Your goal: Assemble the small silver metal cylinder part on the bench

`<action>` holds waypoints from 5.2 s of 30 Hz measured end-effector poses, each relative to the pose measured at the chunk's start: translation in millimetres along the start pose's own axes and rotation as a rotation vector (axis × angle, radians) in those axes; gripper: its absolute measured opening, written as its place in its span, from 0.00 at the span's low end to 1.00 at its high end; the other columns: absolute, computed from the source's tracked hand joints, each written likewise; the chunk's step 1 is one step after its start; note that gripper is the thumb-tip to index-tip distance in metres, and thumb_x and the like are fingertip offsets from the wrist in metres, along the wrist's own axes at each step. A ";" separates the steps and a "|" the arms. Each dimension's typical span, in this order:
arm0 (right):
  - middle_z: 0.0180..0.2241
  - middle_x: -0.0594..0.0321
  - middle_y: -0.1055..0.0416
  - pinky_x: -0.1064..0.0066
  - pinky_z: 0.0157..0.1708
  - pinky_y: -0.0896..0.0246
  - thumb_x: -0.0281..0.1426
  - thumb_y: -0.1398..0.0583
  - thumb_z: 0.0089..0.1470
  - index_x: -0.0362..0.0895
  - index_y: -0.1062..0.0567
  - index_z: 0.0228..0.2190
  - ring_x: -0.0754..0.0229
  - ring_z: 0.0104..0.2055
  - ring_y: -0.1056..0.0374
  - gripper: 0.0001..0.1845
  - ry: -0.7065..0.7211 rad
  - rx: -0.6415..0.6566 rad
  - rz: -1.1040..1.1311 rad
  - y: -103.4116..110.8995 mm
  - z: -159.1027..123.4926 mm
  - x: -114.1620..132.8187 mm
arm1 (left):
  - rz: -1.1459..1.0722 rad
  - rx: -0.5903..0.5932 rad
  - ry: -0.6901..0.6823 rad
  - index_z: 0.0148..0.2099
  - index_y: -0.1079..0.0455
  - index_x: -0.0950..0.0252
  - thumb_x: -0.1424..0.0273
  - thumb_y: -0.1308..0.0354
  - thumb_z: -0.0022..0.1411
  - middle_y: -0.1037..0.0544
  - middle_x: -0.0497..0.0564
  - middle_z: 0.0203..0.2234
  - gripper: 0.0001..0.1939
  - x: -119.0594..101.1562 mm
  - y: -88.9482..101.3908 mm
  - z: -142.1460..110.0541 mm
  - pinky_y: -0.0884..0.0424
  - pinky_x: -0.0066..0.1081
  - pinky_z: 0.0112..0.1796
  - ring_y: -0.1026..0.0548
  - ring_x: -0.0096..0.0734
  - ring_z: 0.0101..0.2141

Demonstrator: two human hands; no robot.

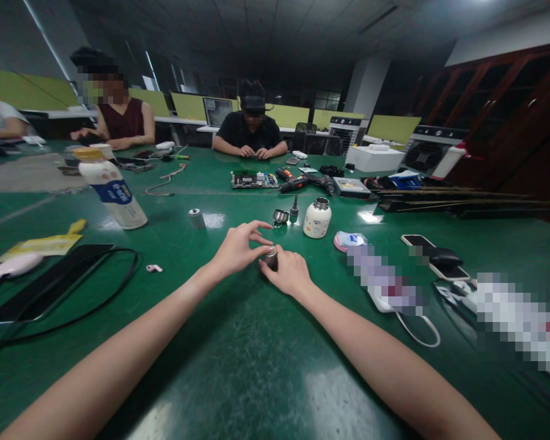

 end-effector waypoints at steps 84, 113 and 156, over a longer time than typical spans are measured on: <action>0.38 0.54 0.24 0.67 0.38 0.40 0.47 0.49 0.60 0.43 0.33 0.42 0.52 0.40 0.27 0.21 -0.002 0.004 -0.015 0.7 -0.4 1.3 | 0.059 -0.068 0.000 0.49 0.32 0.60 0.73 0.40 0.55 0.17 0.47 0.32 0.18 -8.7 6.3 0.3 0.34 0.39 0.47 0.21 0.40 0.40; 0.37 0.54 0.24 0.67 0.37 0.39 0.48 0.50 0.59 0.43 0.33 0.40 0.51 0.39 0.27 0.21 -0.011 -0.013 -0.043 0.2 0.5 0.9 | 0.071 0.081 0.194 0.45 0.28 0.61 0.66 0.35 0.49 0.17 0.49 0.30 0.18 66.2 31.6 4.3 0.30 0.39 0.47 0.20 0.43 0.39; 0.37 0.54 0.24 0.67 0.37 0.39 0.48 0.50 0.60 0.43 0.33 0.40 0.51 0.39 0.27 0.21 -0.016 0.021 -0.039 1.6 -0.1 1.0 | 0.033 -0.290 0.259 0.48 0.26 0.64 0.50 0.57 0.65 0.23 0.48 0.15 0.27 6.8 41.6 0.1 0.35 0.28 0.26 0.23 0.36 0.22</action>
Point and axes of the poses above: each hand's wrist, its own z-axis towards the middle knuckle, its own y-axis out of the back of the hand, x = y × z, the point moved 6 cm from there along z, towards the middle knuckle
